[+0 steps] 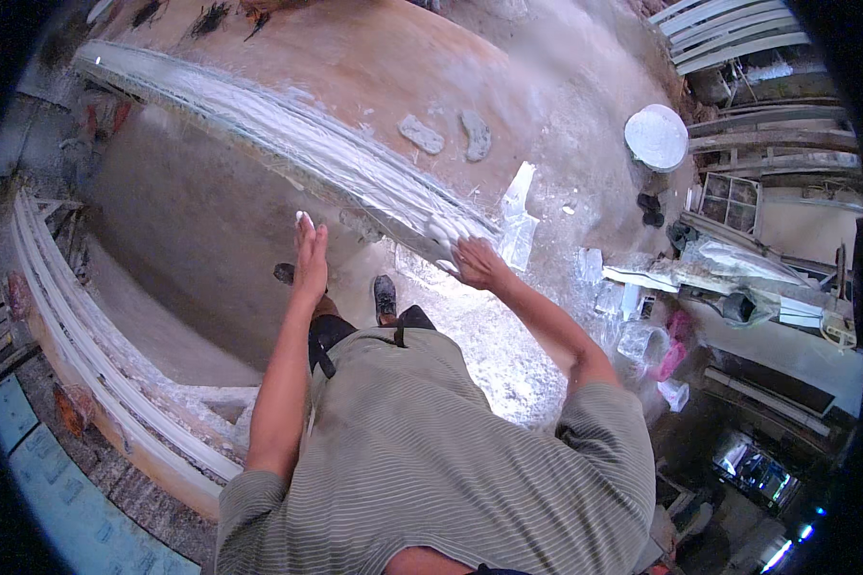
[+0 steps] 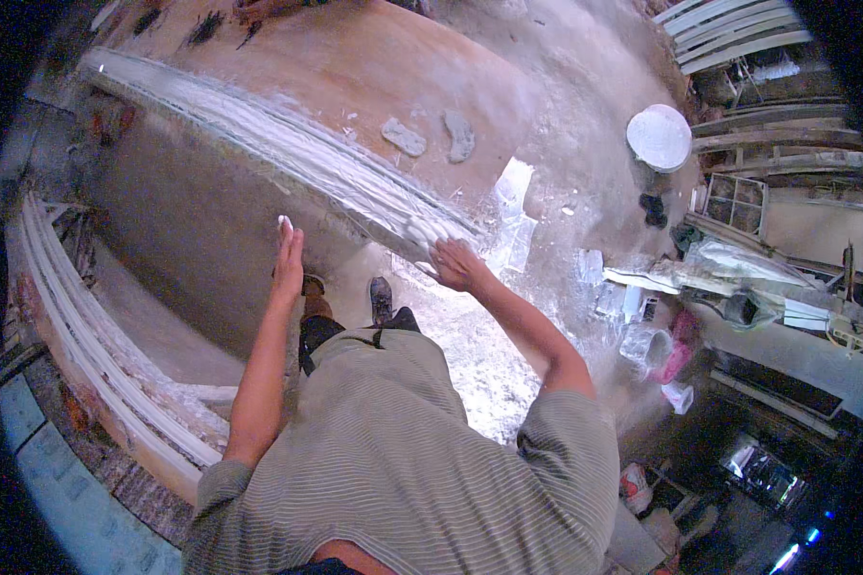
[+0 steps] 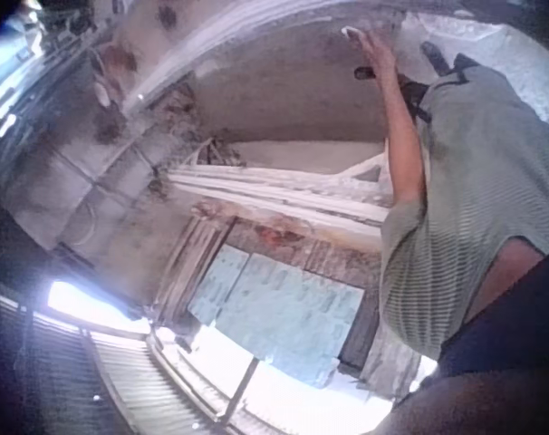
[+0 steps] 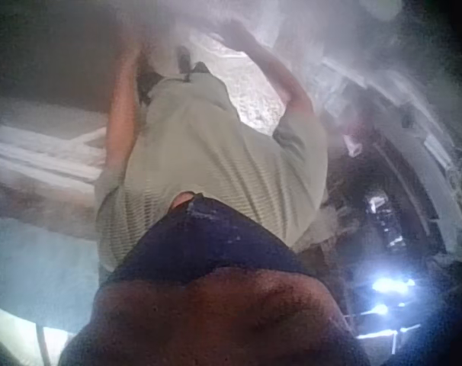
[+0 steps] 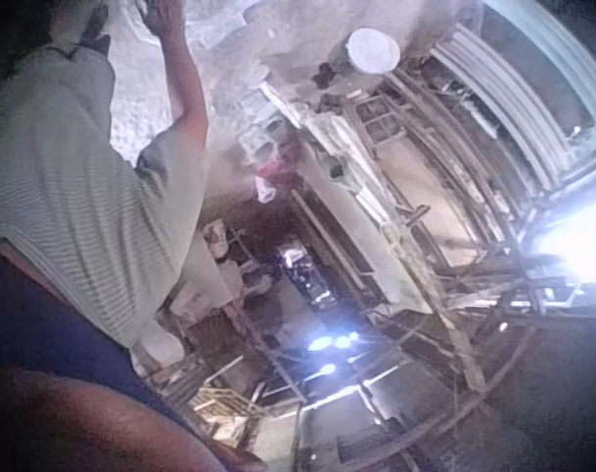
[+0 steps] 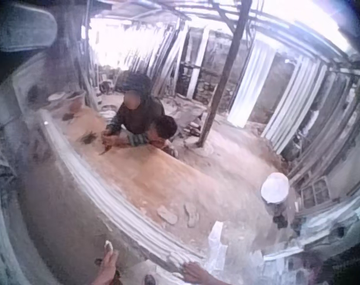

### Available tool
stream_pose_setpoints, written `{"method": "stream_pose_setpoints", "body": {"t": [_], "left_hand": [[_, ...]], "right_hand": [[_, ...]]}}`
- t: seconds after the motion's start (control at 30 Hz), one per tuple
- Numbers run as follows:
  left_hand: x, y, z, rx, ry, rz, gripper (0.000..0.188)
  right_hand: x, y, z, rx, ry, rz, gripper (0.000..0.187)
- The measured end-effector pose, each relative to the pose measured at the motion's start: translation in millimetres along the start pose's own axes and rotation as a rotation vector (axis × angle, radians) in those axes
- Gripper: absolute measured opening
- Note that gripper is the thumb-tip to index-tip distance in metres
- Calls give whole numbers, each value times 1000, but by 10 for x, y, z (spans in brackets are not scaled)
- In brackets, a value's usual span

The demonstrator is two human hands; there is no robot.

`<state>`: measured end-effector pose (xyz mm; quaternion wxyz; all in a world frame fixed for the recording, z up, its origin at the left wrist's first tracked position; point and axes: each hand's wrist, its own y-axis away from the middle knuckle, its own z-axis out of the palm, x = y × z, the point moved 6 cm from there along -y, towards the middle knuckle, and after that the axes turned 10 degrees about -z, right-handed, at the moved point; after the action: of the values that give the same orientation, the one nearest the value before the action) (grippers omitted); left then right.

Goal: The person applies a white paste-like substance along the edge of a large curved wooden object using their hands. They repeatedly scoop the material from a bucket and smooth it along the seam. Another person is visible working nearby on a different section.

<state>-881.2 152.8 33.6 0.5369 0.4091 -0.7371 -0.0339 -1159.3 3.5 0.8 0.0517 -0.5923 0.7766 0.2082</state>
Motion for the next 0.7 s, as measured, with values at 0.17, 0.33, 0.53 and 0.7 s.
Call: {"method": "stream_pose_setpoints", "body": {"t": [0.17,0.33,0.53,0.7], "left_hand": [[206,-101,474,-159,26,88,74],[436,-86,568,-206,2,122,72],[283,-229,380,-207,20,110,77],[77,-361,114,-168,14,67,78]], "right_hand": [[187,-386,317,436,216,-101,54],[130,-732,-273,-87,37,-47,38],[526,750,438,-71,-33,142,25],[179,251,74,26,4,124,33]]}}
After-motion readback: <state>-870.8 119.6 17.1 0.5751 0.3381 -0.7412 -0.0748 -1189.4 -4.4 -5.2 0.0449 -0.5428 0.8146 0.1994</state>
